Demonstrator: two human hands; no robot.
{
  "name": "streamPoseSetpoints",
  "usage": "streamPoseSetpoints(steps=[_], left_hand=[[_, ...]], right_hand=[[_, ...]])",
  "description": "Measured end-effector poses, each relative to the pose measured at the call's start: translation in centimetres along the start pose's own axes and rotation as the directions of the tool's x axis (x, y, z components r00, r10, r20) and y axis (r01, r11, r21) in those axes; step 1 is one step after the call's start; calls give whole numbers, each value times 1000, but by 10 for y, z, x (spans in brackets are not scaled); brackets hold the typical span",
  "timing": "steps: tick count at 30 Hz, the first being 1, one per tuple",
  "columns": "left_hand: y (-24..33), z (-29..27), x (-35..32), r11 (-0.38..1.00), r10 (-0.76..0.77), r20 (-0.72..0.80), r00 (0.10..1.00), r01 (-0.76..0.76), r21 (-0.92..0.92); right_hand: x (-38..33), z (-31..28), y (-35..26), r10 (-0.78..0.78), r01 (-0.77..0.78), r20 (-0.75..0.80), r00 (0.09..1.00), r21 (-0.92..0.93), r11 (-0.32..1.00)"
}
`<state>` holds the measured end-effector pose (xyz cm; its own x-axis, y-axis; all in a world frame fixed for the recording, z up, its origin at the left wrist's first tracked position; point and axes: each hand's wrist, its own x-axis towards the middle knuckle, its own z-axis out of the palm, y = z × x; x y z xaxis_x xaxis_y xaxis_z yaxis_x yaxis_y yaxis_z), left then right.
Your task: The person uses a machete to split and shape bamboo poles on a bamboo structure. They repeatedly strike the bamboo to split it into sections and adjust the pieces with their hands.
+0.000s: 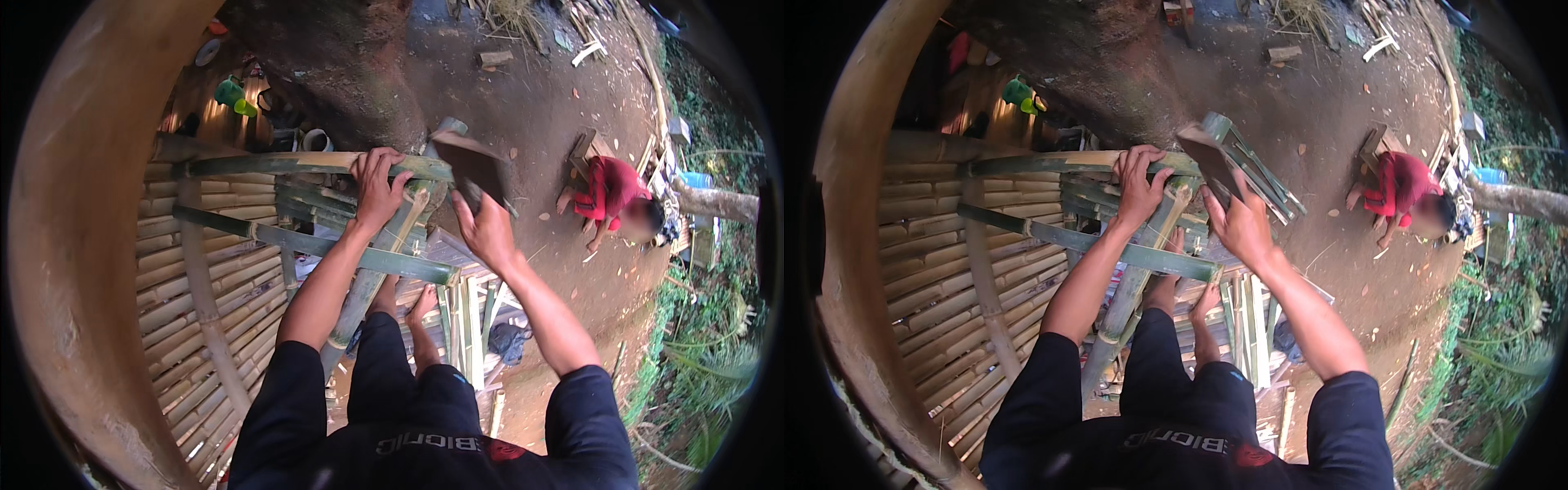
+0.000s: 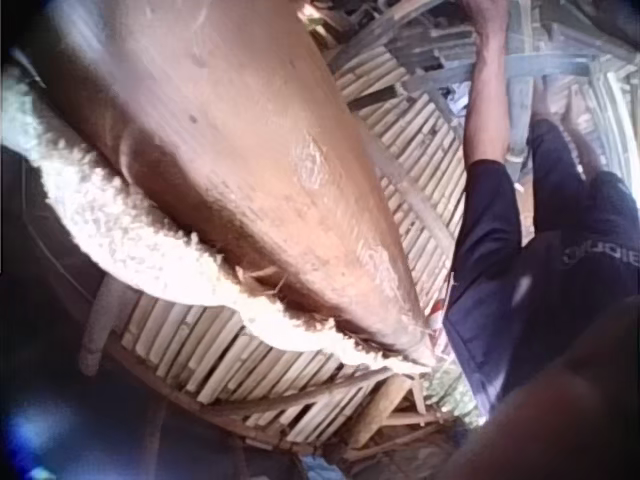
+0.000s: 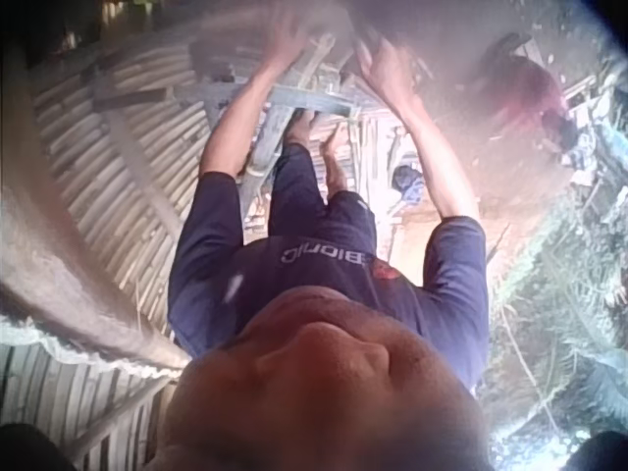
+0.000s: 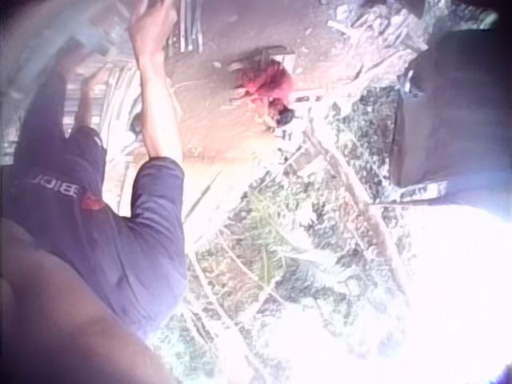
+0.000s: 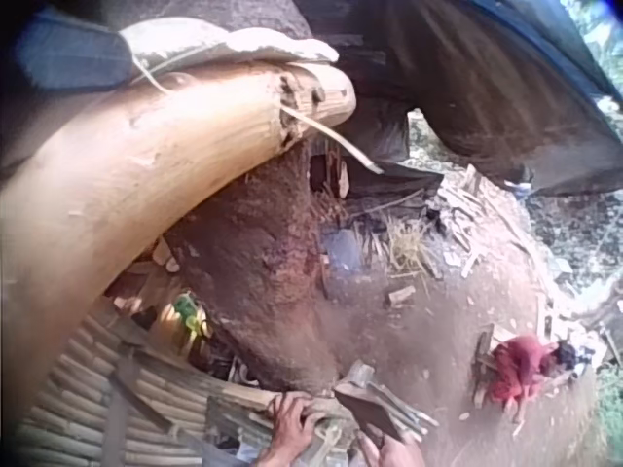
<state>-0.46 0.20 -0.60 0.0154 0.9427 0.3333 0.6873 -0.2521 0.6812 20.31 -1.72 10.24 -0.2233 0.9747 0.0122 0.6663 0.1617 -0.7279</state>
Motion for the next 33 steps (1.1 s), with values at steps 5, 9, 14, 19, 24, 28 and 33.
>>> streamPoseSetpoints(steps=[5, 9, 14, 19, 24, 28, 33], left_hand=[[-2, 0, 0, 1000, 4, 6, 1000, -4, -7], [4, 2, 6, 1000, 25, -5, 1000, -25, -4], [1, -4, 4, 1000, -10, 30, 1000, 9, 18], [0, -2, 4, 1000, -10, 28, 1000, 10, 2], [3, -1, 6, 1000, -1, 18, 1000, 1, 2], [2, 1, 4, 1000, 11, 16, 1000, -10, -13], [2, -3, 4, 1000, 23, -25, 999, -23, -17]], right_hand=[[7, -14, -7, 169, -149, 238, 956, -101, 984], [-1, 2, 14, 137, -119, 148, 979, -124, 985], [3, 1, 3, 77, -72, 127, 989, -43, 996], [17, -4, 16, 165, -121, 277, 947, -171, 978], [9, 2, 17, 167, -128, 223, 960, -181, 975], [6, 7, 21, 119, -87, 166, 979, -191, 978], [-2, -10, 7, 279, -238, 281, 918, -171, 956]])
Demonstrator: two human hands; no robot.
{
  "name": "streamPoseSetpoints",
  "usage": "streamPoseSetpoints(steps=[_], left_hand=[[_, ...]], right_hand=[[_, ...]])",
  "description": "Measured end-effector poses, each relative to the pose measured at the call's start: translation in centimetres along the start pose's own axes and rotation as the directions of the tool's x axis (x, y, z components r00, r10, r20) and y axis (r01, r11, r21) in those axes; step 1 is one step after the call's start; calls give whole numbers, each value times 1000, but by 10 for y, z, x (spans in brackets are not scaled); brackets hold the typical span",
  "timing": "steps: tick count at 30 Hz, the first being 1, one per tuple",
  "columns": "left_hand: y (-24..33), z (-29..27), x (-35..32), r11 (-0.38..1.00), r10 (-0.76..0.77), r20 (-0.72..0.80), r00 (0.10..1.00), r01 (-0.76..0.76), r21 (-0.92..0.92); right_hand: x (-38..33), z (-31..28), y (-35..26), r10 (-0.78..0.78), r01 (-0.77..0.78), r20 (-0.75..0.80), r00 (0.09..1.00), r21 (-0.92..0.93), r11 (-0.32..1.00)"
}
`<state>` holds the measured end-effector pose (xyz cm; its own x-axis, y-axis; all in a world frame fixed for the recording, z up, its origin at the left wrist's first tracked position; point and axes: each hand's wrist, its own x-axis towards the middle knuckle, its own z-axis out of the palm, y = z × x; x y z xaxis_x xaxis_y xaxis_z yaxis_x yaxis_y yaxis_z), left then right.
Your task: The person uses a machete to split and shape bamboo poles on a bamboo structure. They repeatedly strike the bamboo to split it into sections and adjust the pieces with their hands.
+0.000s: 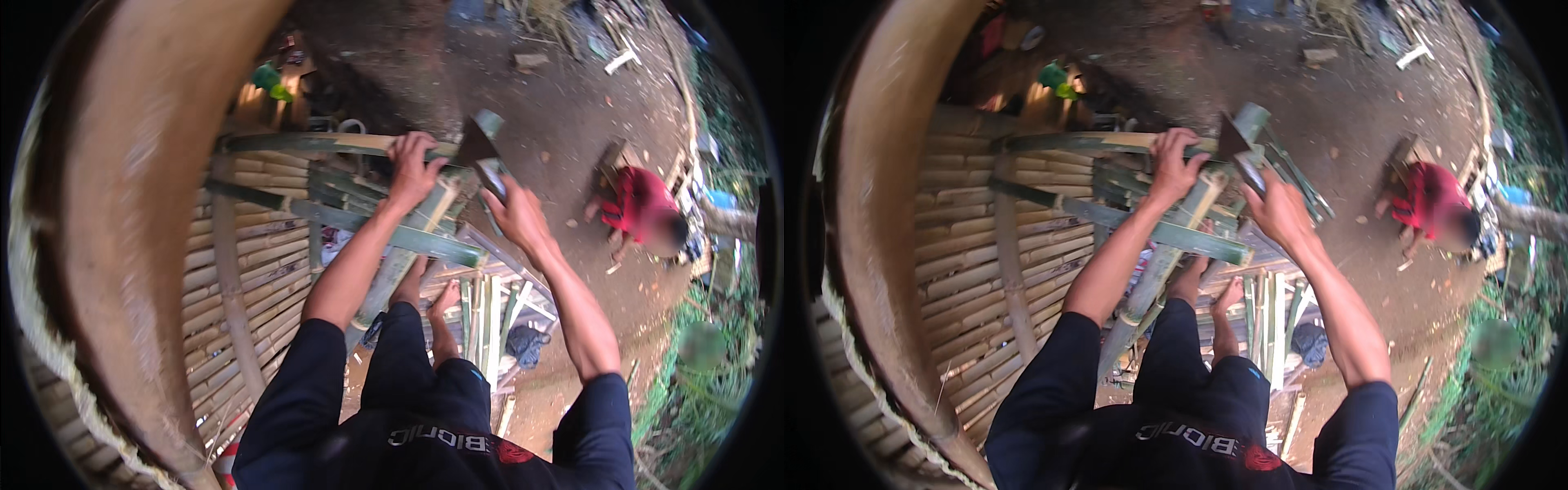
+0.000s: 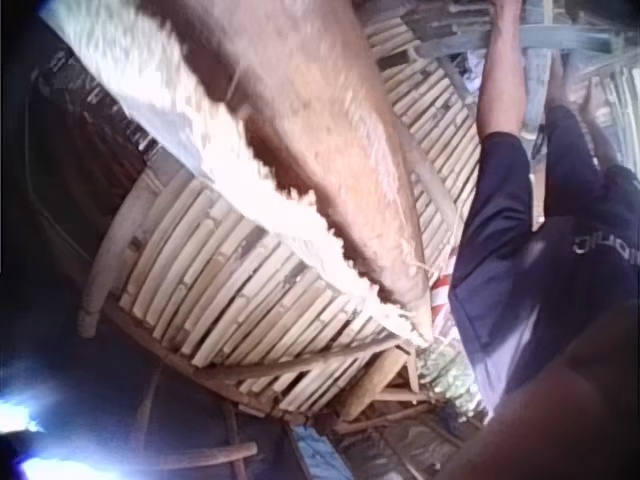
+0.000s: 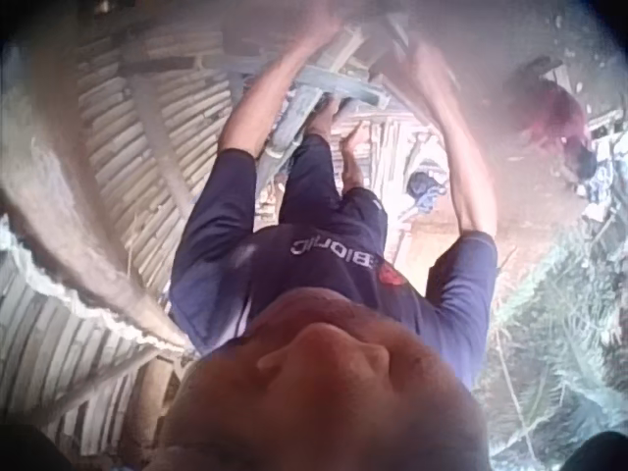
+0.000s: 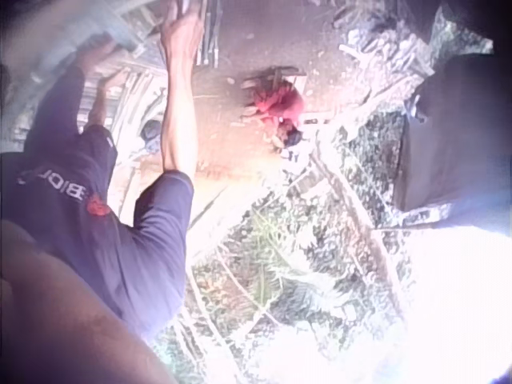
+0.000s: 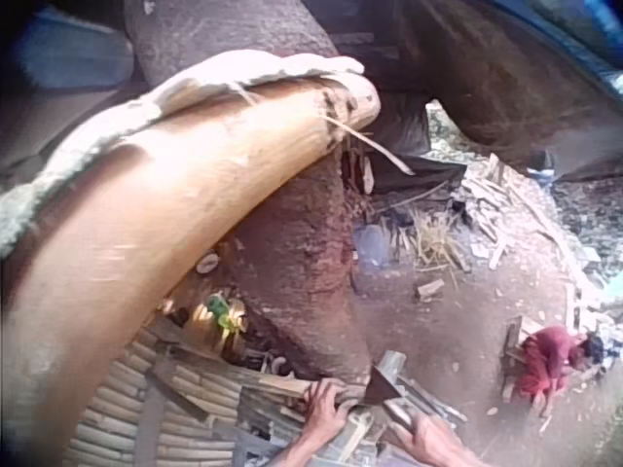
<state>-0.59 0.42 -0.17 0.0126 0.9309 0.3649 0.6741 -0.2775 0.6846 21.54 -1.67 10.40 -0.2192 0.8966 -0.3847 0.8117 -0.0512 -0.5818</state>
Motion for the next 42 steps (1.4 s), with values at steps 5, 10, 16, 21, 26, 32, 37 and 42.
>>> streamPoseSetpoints(steps=[5, 10, 16, 21, 26, 32, 37, 42], left_hand=[[13, -44, -31, 991, -104, -120, 987, 93, -95], [0, -96, -120, 834, -429, -551, 716, 548, 63], [-87, -138, -177, -12, -936, 120, 332, 310, -951], [-100, -133, -157, 235, -968, -239, 76, 612, -755], [-125, -178, -94, 770, -319, -475, 820, 516, 374], [-235, -231, -31, 750, -311, -116, 943, 319, 580], [-239, -229, -21, 743, -254, 44, 966, 166, 649], [-234, -231, -22, 747, -259, 61, 964, 159, 646]], right_hand=[[-89, 36, 47, 20, 48, -285, 958, 229, 972], [-145, 61, 58, 427, -357, 13, 904, 572, 739], [-129, 101, 47, 379, -152, -80, 922, 825, 544], [-114, 101, 40, 401, -164, -88, 912, 817, 552], [-109, 101, 50, 423, -193, -88, 902, 794, 577], [-102, 115, 54, 466, -213, -69, 882, 825, 524], [-100, 118, 50, 534, -214, -6, 846, 912, 350], [-102, 125, 49, 566, -170, -18, 824, 946, 278]])
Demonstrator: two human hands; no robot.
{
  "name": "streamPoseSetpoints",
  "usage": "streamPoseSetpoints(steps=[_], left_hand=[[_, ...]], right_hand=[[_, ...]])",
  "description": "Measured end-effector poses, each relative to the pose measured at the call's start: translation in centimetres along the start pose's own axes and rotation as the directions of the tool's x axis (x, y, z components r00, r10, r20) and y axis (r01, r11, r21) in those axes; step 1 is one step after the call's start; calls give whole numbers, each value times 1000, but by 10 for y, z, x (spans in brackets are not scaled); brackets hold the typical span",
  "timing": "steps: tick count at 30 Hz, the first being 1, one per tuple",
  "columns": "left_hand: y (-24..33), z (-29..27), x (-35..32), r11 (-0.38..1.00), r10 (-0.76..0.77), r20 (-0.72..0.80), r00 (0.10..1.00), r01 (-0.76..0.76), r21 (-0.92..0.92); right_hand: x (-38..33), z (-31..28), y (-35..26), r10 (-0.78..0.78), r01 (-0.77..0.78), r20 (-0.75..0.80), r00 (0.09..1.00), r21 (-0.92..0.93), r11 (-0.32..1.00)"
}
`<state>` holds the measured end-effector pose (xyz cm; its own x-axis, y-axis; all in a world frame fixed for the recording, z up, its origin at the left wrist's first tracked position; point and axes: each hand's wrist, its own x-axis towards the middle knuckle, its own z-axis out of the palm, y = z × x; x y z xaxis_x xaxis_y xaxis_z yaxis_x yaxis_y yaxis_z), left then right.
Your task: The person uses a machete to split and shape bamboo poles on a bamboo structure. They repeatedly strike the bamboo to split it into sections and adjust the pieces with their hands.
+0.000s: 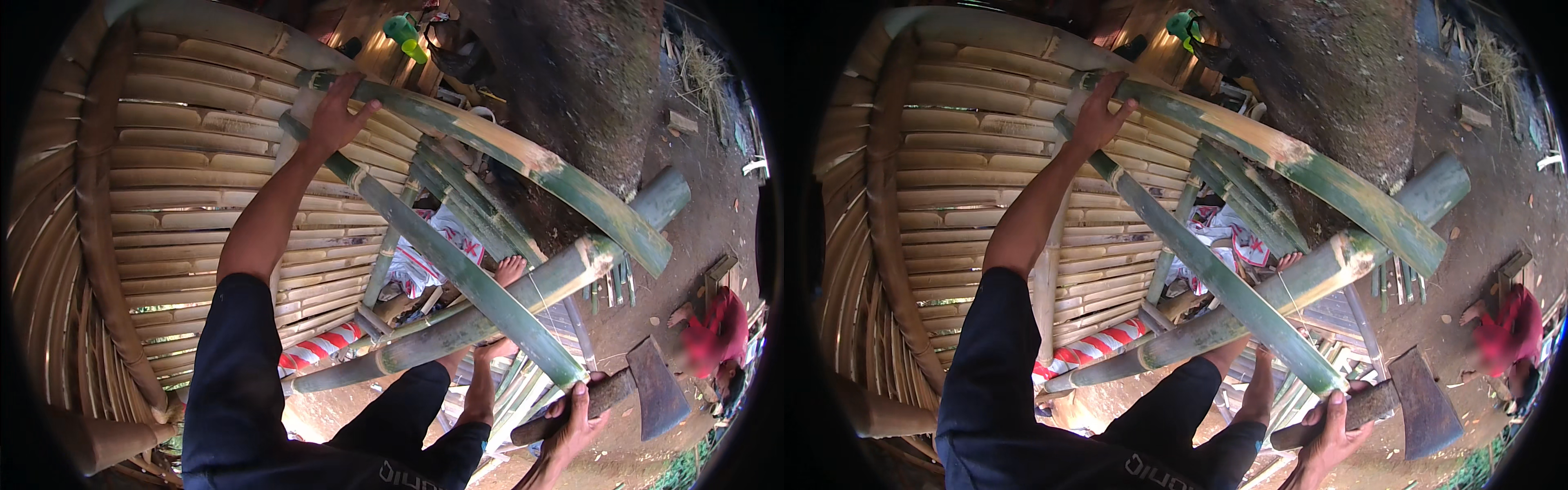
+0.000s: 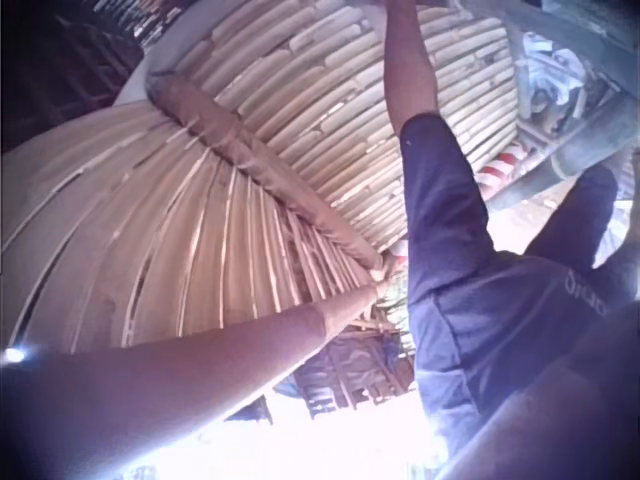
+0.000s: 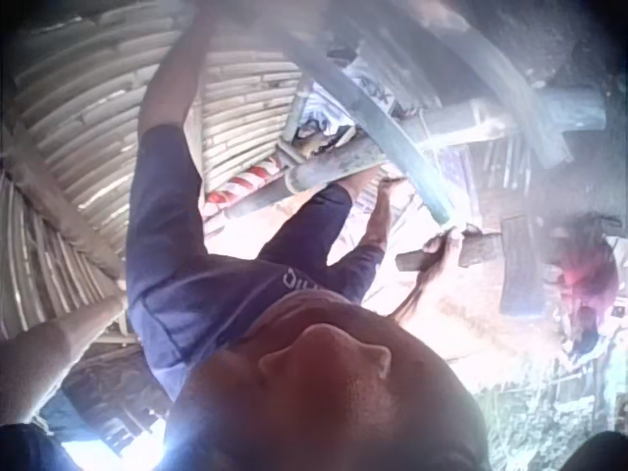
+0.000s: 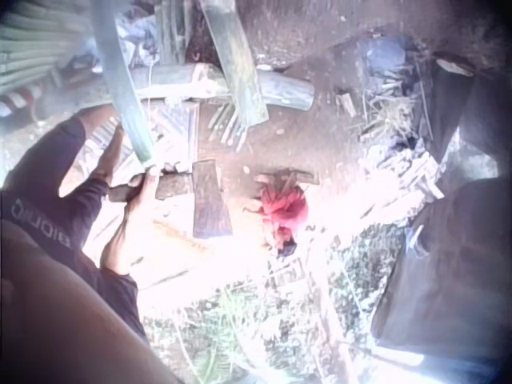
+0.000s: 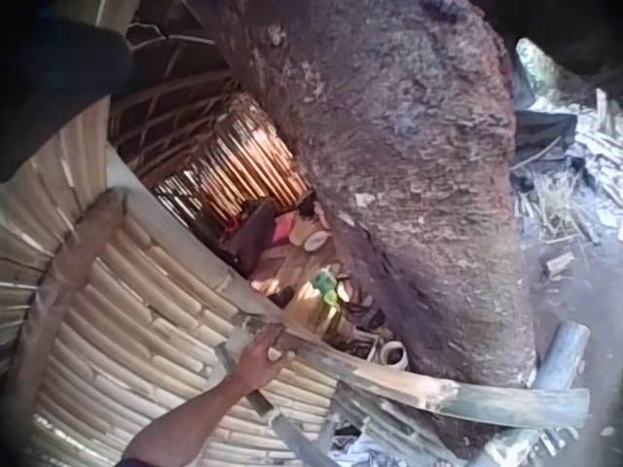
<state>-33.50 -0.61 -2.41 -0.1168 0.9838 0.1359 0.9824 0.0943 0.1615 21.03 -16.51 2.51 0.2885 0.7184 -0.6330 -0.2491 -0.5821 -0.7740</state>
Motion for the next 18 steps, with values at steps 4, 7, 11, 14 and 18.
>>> streamPoseSetpoints(steps=[4, 7, 11, 14, 18], left_hand=[[0, 5, 1, 999, 36, -47, 998, -36, 5], [4, 1, -3, 997, -36, 6, 999, 35, 66], [39, -19, -34, 979, -201, -214, 956, 201, -21], [180, -66, -131, 887, -339, -265, 903, 213, -409], [294, -141, -354, 851, -71, 236, 969, 182, -492]], right_hand=[[0, 0, -5, 11, -11, 1, 1000, -6, 1000], [1, 5, -12, 5, -5, -1, 1000, -68, 998], [0, -9, -18, -5, 24, 122, 992, -159, 987], [-20, -45, -26, -90, 111, 100, 991, -221, 969], [-71, -115, -34, -135, 133, -4, 991, -144, 981]])
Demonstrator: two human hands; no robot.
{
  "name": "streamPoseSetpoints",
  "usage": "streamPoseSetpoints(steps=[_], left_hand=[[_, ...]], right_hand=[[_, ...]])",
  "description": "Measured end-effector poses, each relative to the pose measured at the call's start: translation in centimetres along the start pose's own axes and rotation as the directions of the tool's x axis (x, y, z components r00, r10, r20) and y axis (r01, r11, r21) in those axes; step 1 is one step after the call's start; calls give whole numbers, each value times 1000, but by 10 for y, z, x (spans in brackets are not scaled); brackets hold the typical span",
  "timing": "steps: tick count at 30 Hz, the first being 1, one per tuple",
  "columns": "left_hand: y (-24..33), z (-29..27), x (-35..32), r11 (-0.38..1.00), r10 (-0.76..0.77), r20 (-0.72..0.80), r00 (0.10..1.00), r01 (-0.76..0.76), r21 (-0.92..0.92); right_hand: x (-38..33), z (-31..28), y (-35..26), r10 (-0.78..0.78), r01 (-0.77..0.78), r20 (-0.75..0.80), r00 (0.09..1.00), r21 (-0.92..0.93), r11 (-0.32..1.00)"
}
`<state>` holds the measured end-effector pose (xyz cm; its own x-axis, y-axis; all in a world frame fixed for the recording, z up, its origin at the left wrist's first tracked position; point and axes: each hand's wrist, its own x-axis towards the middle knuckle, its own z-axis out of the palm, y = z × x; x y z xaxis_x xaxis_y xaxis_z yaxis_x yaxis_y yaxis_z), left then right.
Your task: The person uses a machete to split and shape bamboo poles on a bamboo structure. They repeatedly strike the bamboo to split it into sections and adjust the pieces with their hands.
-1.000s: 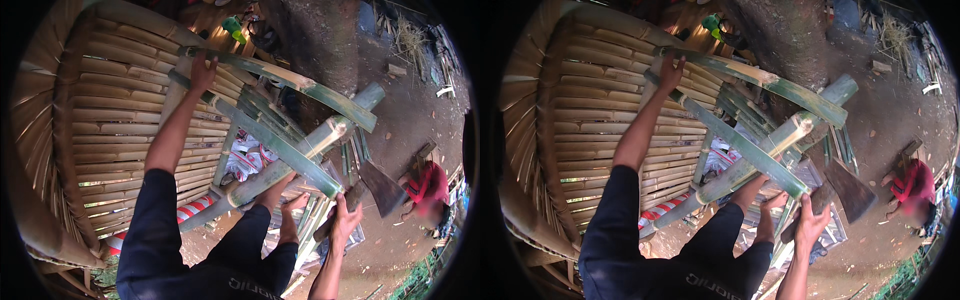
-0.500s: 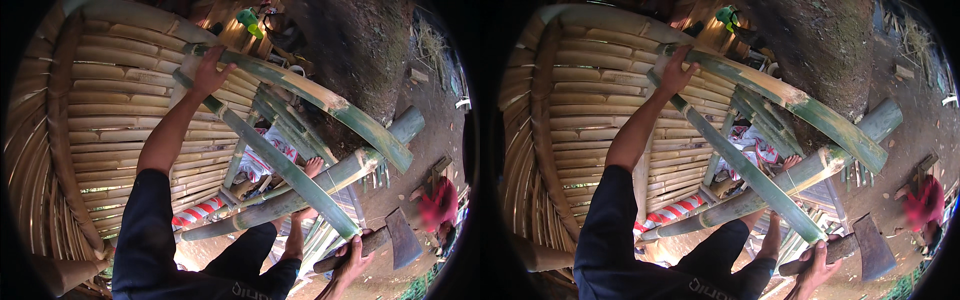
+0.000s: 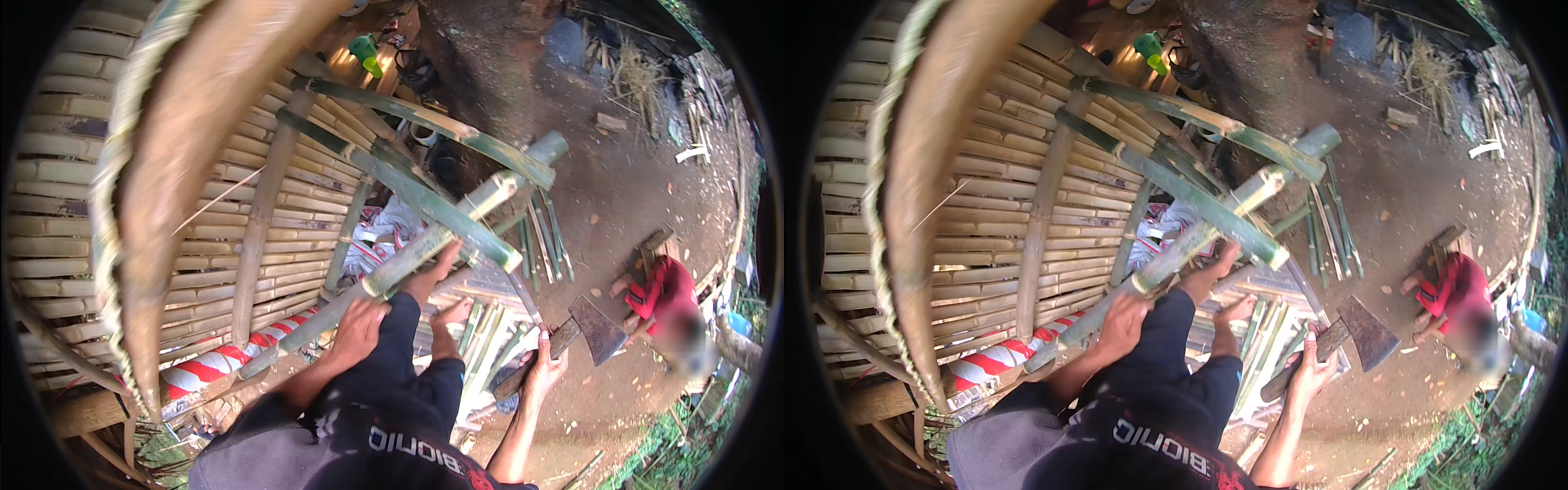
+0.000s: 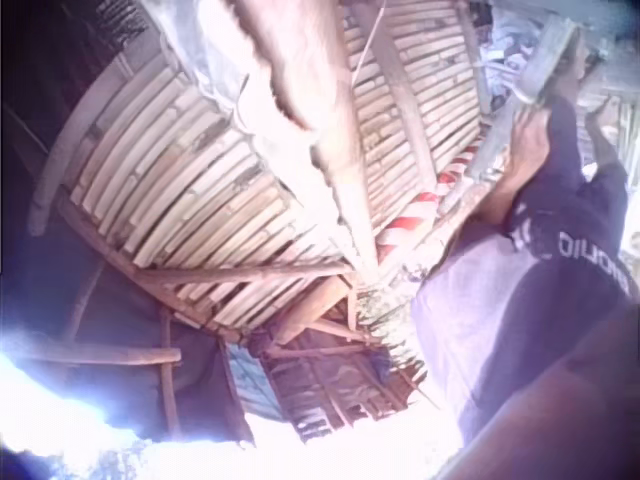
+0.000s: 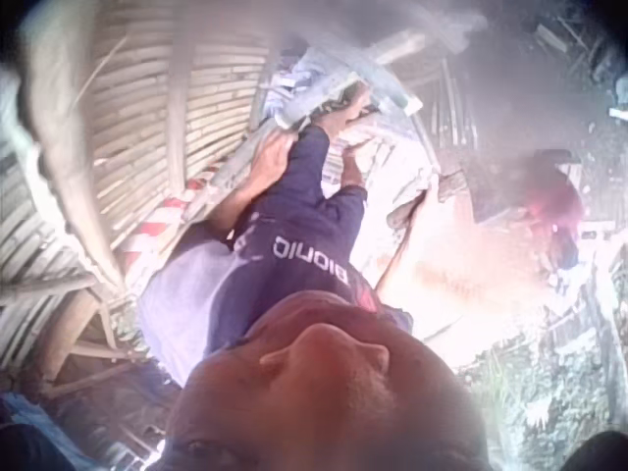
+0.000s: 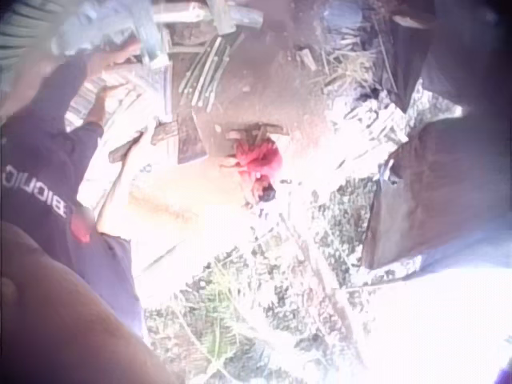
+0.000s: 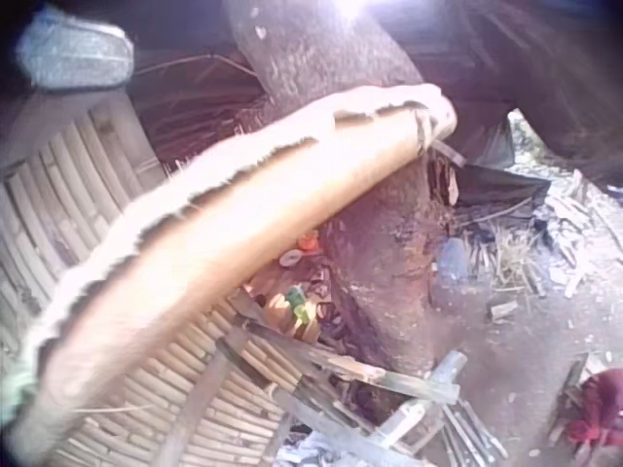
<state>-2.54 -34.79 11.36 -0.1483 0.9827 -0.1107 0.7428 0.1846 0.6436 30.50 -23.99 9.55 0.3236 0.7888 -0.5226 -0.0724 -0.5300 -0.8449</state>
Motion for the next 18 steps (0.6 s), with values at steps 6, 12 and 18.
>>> streamPoseSetpoints(steps=[6, 12, 18], left_hand=[[-57, -47, -186, 175, -499, 832, 241, 969, -176], [-22, -25, -133, 395, -269, 814, 514, 830, -394], [-9, 29, -126, 606, -455, 421, 785, 619, -499]], right_hand=[[-76, -105, -27, 37, -46, -64, 997, -149, 988], [-133, -146, -36, 26, -42, -97, 995, -165, 985], [-153, -129, -54, 33, -37, -41, 999, -100, 994]])
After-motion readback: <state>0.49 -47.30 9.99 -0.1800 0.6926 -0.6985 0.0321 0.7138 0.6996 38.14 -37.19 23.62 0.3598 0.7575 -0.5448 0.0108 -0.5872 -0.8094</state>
